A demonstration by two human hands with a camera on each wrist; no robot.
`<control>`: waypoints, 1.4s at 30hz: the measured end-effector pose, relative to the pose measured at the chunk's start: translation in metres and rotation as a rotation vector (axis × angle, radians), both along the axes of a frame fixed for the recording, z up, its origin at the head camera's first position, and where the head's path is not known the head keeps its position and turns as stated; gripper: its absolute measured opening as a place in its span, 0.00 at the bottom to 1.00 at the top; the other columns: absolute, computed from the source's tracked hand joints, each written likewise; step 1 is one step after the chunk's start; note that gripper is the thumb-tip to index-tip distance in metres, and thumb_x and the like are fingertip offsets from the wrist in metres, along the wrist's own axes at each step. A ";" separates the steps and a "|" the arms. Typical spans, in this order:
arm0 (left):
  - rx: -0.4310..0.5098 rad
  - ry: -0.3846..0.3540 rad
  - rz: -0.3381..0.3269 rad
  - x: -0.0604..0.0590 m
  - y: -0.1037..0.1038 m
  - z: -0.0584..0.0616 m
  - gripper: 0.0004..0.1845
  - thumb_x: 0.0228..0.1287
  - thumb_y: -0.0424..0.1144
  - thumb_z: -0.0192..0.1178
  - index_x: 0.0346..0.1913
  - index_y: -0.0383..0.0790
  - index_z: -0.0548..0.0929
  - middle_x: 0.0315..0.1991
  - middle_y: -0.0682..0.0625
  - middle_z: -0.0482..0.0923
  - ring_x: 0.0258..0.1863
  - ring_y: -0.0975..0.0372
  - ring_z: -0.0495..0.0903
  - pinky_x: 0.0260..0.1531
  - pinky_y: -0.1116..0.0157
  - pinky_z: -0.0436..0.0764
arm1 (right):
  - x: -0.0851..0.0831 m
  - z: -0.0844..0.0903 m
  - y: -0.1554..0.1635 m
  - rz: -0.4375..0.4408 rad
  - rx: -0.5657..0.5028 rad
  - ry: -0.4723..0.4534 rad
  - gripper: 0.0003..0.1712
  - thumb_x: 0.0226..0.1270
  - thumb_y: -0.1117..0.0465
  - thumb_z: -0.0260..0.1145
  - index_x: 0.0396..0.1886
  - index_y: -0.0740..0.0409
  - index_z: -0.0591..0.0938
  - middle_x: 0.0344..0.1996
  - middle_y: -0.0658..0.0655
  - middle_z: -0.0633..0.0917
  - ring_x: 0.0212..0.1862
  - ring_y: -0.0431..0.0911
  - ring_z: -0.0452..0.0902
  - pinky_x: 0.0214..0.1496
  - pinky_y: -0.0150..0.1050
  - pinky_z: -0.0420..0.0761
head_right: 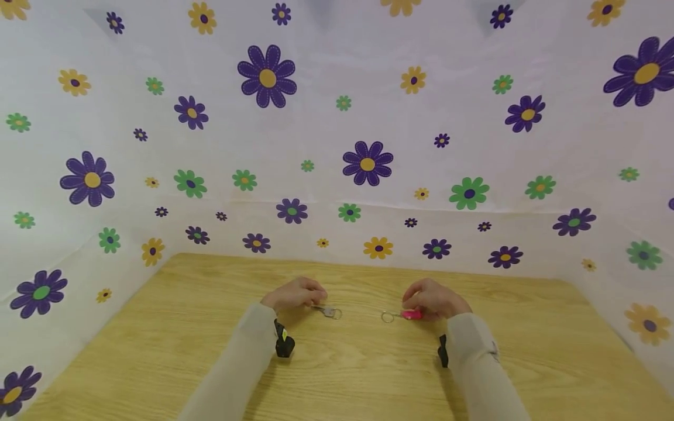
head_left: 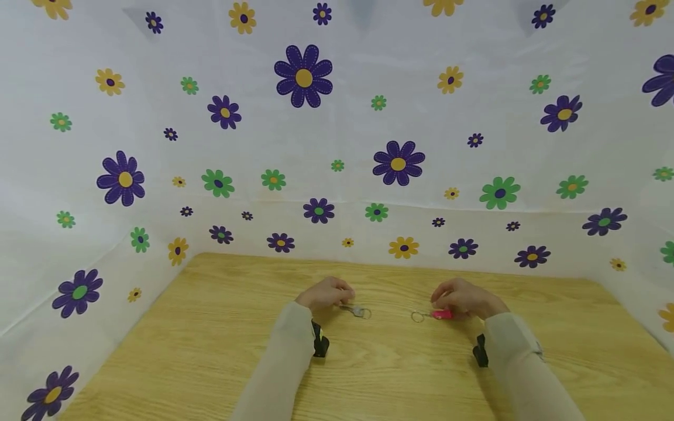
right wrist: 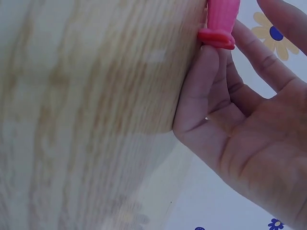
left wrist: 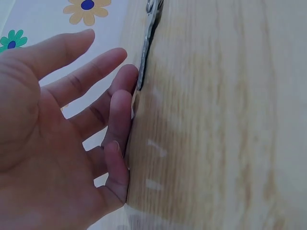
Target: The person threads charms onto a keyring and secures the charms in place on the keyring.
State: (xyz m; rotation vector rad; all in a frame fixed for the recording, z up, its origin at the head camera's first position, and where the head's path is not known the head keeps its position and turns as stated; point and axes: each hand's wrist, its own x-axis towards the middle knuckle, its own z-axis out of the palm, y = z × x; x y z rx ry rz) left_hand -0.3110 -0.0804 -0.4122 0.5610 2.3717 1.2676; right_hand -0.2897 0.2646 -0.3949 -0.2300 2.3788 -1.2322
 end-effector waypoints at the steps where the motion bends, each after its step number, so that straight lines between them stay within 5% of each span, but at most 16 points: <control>1: -0.003 0.006 0.004 0.001 0.001 0.000 0.17 0.76 0.36 0.55 0.56 0.25 0.81 0.44 0.43 0.83 0.38 0.59 0.77 0.44 0.62 0.78 | 0.000 0.000 0.000 -0.002 0.000 0.002 0.16 0.69 0.65 0.65 0.52 0.73 0.80 0.26 0.52 0.76 0.25 0.42 0.65 0.24 0.31 0.65; 21: -0.069 0.017 0.072 0.007 0.017 -0.002 0.13 0.62 0.34 0.72 0.47 0.34 0.88 0.48 0.46 0.84 0.50 0.53 0.80 0.60 0.49 0.74 | 0.005 -0.001 -0.003 0.057 0.005 0.070 0.10 0.64 0.68 0.70 0.42 0.71 0.84 0.27 0.52 0.80 0.28 0.43 0.68 0.27 0.31 0.66; 31: -0.108 0.020 0.080 0.006 0.021 -0.008 0.14 0.55 0.34 0.77 0.45 0.37 0.88 0.52 0.45 0.82 0.54 0.49 0.78 0.59 0.46 0.74 | 0.008 -0.001 -0.009 0.020 0.029 0.054 0.08 0.60 0.70 0.72 0.36 0.70 0.83 0.23 0.51 0.76 0.27 0.44 0.67 0.28 0.32 0.66; 42: -0.203 0.126 0.107 0.011 0.024 -0.005 0.08 0.56 0.34 0.77 0.39 0.40 0.89 0.49 0.45 0.83 0.51 0.50 0.80 0.55 0.48 0.77 | 0.012 -0.002 -0.013 0.029 0.089 0.155 0.05 0.58 0.73 0.72 0.28 0.67 0.82 0.23 0.51 0.78 0.27 0.44 0.67 0.30 0.35 0.69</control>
